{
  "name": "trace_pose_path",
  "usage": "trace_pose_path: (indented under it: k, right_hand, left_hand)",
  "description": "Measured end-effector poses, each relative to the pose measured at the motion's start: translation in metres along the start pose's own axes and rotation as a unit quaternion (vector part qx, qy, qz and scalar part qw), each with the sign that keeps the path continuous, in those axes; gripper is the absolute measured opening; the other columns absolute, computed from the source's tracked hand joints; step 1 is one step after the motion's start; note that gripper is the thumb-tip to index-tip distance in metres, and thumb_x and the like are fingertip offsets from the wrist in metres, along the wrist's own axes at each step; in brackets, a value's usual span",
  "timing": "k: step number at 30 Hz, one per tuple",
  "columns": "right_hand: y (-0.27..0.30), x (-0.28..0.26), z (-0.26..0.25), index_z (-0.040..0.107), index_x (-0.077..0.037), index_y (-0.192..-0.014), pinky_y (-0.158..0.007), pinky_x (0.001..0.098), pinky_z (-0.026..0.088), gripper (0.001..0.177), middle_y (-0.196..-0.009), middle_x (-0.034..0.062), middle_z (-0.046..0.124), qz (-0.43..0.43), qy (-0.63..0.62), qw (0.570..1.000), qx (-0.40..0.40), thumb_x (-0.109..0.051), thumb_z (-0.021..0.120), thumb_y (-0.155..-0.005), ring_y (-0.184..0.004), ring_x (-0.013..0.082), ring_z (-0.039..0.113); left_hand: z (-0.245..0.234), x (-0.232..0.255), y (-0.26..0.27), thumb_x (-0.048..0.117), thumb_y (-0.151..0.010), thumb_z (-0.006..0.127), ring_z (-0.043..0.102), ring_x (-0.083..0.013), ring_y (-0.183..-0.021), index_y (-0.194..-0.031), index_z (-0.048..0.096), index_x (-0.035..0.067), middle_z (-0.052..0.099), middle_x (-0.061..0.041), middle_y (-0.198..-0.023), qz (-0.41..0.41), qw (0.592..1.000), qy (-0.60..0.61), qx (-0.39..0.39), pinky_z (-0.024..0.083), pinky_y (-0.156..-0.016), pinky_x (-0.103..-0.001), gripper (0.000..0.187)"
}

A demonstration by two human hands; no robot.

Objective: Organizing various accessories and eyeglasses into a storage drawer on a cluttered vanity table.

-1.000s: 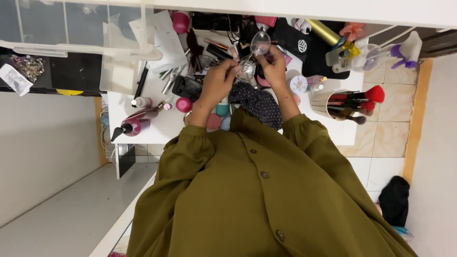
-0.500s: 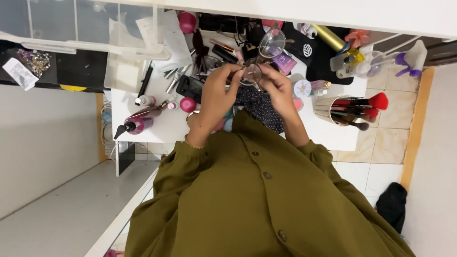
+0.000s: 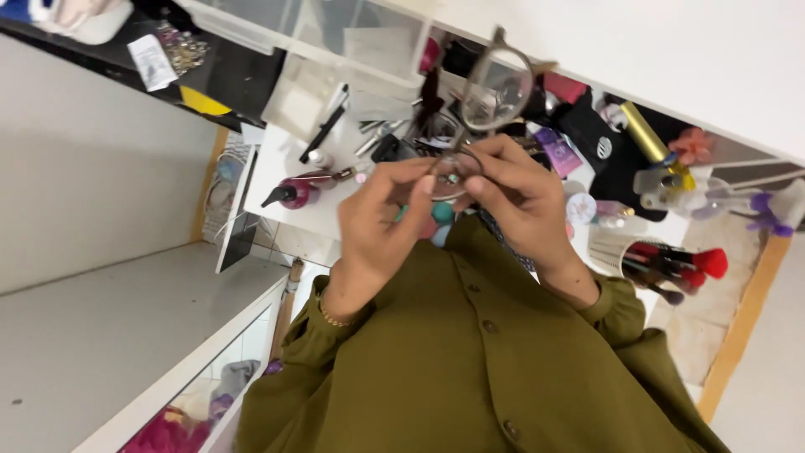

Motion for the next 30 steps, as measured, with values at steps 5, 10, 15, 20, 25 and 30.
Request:
trace_pose_path:
  k: [5,10,15,20,25,30]
  right_hand:
    - [-0.07,-0.015,0.045,0.067,0.002,-0.134,-0.077,0.0292,0.065,0.033,-0.117,0.0152,0.071,0.084,-0.01,0.995,-0.06,-0.011,0.068,-0.104,-0.092,0.0204,0.075]
    - [-0.137,-0.008,0.079,0.066,-0.002,-0.133,-0.073,0.0292,0.065,0.036,-0.113,0.015,0.076,0.136,-0.028,0.986,-0.097,-0.014,0.07,-0.099,-0.094,0.0215,0.079]
    - [-0.191,0.003,0.093,0.069,-0.001,-0.128,-0.072,0.0316,0.071,0.032,-0.11,0.0125,0.078,0.174,-0.082,0.973,-0.125,-0.017,0.067,-0.1,-0.096,0.0219,0.081]
    - [-0.235,0.03,0.099,0.068,-0.006,-0.111,-0.072,0.0291,0.069,0.022,-0.114,0.0095,0.075,0.186,-0.039,0.969,-0.154,-0.025,0.065,-0.1,-0.107,0.0174,0.08]
    - [-0.265,0.061,0.105,0.065,-0.009,-0.108,-0.077,0.0268,0.069,0.025,-0.119,0.0074,0.073,0.151,-0.01,0.975,-0.166,-0.032,0.065,-0.1,-0.113,0.0161,0.078]
    - [-0.283,0.085,0.113,0.062,-0.012,-0.112,-0.071,0.027,0.068,0.023,-0.114,0.0053,0.076,0.201,0.034,0.97,-0.136,-0.027,0.064,-0.095,-0.105,0.0155,0.08]
  left_hand:
    - [-0.051,0.05,-0.021,0.003,-0.106,0.07,0.077,-0.0103,-0.093,-0.128,0.068,-0.001,0.077,-0.008,-0.113,0.052,0.982,-0.147,0.107,0.063,-0.074,-0.023,0.022]
    - [-0.097,0.072,-0.066,0.007,-0.106,0.07,0.077,-0.0109,-0.076,-0.119,0.076,-0.001,0.08,-0.007,-0.095,0.028,0.964,-0.221,0.147,0.054,-0.055,-0.02,0.016]
    - [-0.136,0.068,-0.119,0.01,-0.109,0.07,0.079,-0.0097,-0.072,-0.104,0.076,-0.005,0.076,-0.006,-0.083,0.027,0.96,-0.255,0.114,0.056,-0.055,-0.021,0.016]
    - [-0.152,0.072,-0.159,0.01,-0.1,0.067,0.076,-0.0098,-0.065,-0.089,0.067,-0.004,0.073,-0.004,-0.075,0.039,0.963,-0.253,0.084,0.054,-0.052,-0.02,0.017]
    - [-0.178,0.035,-0.186,0.009,-0.092,0.073,0.067,-0.0162,-0.052,-0.078,0.071,0.002,0.07,-0.006,-0.062,0.144,0.873,-0.454,0.108,0.049,-0.051,-0.031,0.016]
    - [-0.193,0.012,-0.204,0.0,-0.078,0.077,0.067,-0.0197,-0.056,-0.081,0.067,-0.002,0.068,-0.007,-0.066,0.181,0.871,-0.45,0.083,0.05,-0.052,-0.033,0.011]
Point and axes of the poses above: each hand's wrist, its own y-axis away from the middle knuckle, its own z-axis out of the palm, x = y × z, the point moved 2 cm from there along -y, towards the middle knuckle
